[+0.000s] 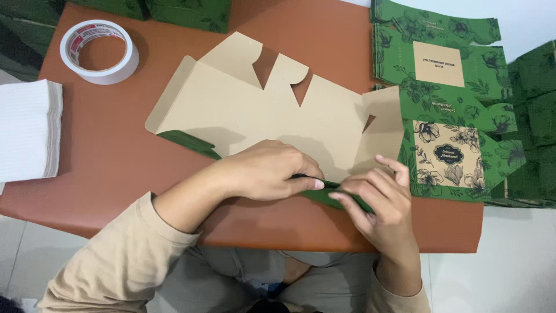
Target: The person assembles a flat cardboard box by folding its sides and tucking the flaps to form a rectangular container. They then place a stack of white paper packets inside the box, close the lid, and set the finished box aside before picking up another flat box to repeat the process.
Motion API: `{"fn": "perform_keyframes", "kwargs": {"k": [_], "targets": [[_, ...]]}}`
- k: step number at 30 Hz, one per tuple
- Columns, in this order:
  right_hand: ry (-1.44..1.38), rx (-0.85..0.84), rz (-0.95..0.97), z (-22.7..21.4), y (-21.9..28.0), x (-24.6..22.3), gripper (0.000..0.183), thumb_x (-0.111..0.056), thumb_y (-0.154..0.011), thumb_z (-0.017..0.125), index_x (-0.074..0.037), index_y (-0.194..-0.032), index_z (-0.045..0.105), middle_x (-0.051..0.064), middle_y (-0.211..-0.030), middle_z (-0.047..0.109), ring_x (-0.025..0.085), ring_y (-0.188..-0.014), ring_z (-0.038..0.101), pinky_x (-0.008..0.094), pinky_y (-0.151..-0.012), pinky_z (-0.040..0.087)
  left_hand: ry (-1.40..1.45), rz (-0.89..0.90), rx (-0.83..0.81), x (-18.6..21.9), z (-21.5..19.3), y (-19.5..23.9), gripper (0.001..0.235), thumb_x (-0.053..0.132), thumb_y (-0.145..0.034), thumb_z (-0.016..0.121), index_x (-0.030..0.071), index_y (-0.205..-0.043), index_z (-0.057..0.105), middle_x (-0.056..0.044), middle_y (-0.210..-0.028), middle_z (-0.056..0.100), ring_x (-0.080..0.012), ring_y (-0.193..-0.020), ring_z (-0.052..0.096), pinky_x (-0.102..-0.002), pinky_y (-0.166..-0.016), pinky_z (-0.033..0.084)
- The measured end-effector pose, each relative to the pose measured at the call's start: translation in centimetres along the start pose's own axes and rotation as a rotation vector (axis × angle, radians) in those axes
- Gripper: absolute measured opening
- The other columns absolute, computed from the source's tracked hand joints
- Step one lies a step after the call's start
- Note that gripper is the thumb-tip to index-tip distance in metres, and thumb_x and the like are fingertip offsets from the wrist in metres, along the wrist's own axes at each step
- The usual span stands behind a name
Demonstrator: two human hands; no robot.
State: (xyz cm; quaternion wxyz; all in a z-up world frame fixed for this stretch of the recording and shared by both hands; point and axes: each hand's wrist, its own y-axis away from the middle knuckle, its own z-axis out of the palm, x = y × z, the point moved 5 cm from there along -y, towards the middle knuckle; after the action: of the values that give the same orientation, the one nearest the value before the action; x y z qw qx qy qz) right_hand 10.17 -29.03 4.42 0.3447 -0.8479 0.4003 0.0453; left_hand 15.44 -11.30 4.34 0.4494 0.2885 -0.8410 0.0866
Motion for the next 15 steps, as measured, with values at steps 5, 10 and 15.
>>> {"fn": "perform_keyframes", "kwargs": {"k": [5,10,15], "targets": [[-0.026,-0.028,-0.015,-0.18,-0.69,-0.72,0.014,-0.018,-0.083,0.082,-0.011,-0.081,0.07,0.004,-0.077,0.067,0.025,-0.072,0.065,0.056,-0.105,0.039,-0.002,-0.012,-0.017,0.11,-0.02,-0.16,0.032,0.023,-0.098,0.047,0.014,-0.105,0.077,-0.009,-0.102,0.079,-0.0404,-0.099,0.073,-0.053,-0.087,0.055],[-0.089,0.022,0.007,-0.59,-0.05,-0.17,0.015,-0.021,-0.085,0.079,-0.011,-0.079,0.069,0.002,-0.077,0.068,0.024,-0.07,0.064,0.056,-0.11,0.034,0.09,-0.041,-0.044,-0.33,0.28,-0.12,0.033,0.025,-0.099,0.045,0.013,-0.1,0.076,-0.008,-0.095,0.079,-0.0372,-0.093,0.075,-0.052,-0.085,0.056],[-0.084,0.046,0.015,-0.63,-0.23,-0.31,0.017,-0.018,-0.087,0.078,-0.008,-0.079,0.067,0.004,-0.077,0.067,0.025,-0.077,0.064,0.06,-0.111,0.032,0.123,-0.011,-0.057,-0.13,0.52,-0.31,0.035,0.023,-0.1,0.046,0.009,-0.08,0.07,-0.008,-0.065,0.066,-0.0264,-0.066,0.064,-0.042,-0.07,0.055]]}}
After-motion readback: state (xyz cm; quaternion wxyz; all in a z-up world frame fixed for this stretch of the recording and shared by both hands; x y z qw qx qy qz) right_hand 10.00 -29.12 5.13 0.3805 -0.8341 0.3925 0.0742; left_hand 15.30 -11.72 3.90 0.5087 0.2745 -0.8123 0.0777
